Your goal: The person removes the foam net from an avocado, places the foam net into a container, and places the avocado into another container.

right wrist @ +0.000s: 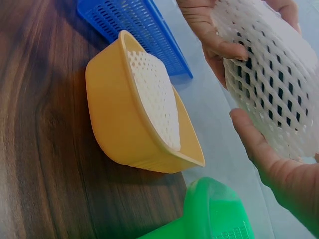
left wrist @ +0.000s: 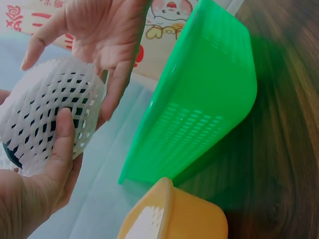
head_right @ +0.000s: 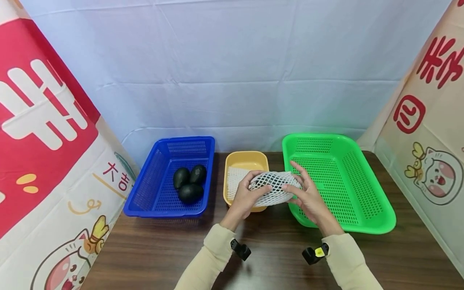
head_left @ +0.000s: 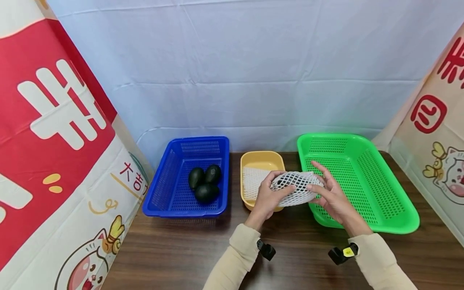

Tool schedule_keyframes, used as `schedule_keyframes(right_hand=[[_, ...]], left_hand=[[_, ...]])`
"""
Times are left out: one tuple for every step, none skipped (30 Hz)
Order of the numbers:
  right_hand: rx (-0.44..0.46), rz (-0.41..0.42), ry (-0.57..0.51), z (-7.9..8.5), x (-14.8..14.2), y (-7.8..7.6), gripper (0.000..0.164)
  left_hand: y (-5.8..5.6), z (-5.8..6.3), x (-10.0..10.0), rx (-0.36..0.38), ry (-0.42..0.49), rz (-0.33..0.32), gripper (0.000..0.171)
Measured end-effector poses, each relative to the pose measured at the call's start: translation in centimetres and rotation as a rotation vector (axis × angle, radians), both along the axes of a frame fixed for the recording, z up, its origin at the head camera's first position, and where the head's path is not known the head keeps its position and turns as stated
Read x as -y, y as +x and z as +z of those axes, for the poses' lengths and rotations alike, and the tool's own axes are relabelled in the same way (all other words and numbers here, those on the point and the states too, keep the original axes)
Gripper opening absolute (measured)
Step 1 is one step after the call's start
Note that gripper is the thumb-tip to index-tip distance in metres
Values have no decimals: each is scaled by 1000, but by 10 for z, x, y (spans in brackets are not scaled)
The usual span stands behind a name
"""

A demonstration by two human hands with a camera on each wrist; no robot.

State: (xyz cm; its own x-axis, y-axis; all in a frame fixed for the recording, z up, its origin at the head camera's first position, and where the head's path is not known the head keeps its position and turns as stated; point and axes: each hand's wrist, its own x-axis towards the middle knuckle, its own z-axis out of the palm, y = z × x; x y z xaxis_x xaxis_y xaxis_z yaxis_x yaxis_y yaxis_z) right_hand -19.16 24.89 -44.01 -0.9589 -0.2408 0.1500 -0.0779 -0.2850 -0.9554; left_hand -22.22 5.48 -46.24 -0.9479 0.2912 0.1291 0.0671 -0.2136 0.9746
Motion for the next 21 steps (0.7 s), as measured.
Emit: schedule_keyframes(right_hand=[[9, 6, -3, 0, 0, 1, 63], [17, 18, -5, 0, 0, 2, 61], [25, 31, -7, -1, 1, 3, 60], [33, 48, -10, -2, 1, 4, 59], [38, 66, -11, -2, 2, 5, 58], [40, 80, -11, -4, 2, 6, 57], [39, 93, -15, -5, 3, 7, 57], [33, 101, -16, -6, 4, 9, 55], [26, 107, -21, -8, 5, 10, 54], [17, 110, -26, -9, 6, 11, 53], [6, 110, -31, -10, 7, 12, 52], [-6, 108, -35, -11, 9, 14, 52], [-18, 107, -39, -12, 10, 15, 53], [-27, 107, -42, -12, 11, 16, 54], [-37, 106, -43, -13, 12, 17, 55], [-45, 105, -42, -13, 13, 18, 56], [-50, 104, -39, -13, 15, 19, 57], [-52, 99, -33, -14, 16, 20, 58], [-51, 94, -25, -14, 17, 21, 58], [-50, 86, -12, -15, 19, 22, 58], [-47, 76, 2, -16, 20, 23, 58]], left_hand=[[1, 0, 2, -8, -8, -6, 39], [1, 0, 3, -17, -14, -11, 40], [1, 0, 4, -25, -19, -17, 41], [2, 0, 6, -29, -29, -25, 42], [3, 1, 7, -35, -36, -35, 44], [3, 1, 9, -47, -48, -43, 45], [4, 1, 10, -56, -63, -48, 46], [4, 2, 12, -66, -73, -57, 46], [5, 2, 14, -77, -85, -66, 47], [6, 2, 16, -88, -96, -71, 48], [6, 2, 17, -103, -102, -76, 48], [6, 2, 19, -118, -109, -80, 48], [7, 2, 21, -125, -108, -87, 48], [7, 2, 22, -133, -104, -95, 48], [7, 1, 23, -139, -100, -101, 48], [7, 1, 25, -141, -93, -108, 48], [7, 0, 26, -145, -86, -117, 49], [7, 0, 27, -146, -81, -124, 49], [8, 0, 29, -144, -83, -128, 49], [8, 0, 30, -151, -88, -131, 49], [9, 0, 32, -157, -94, -134, 49]])
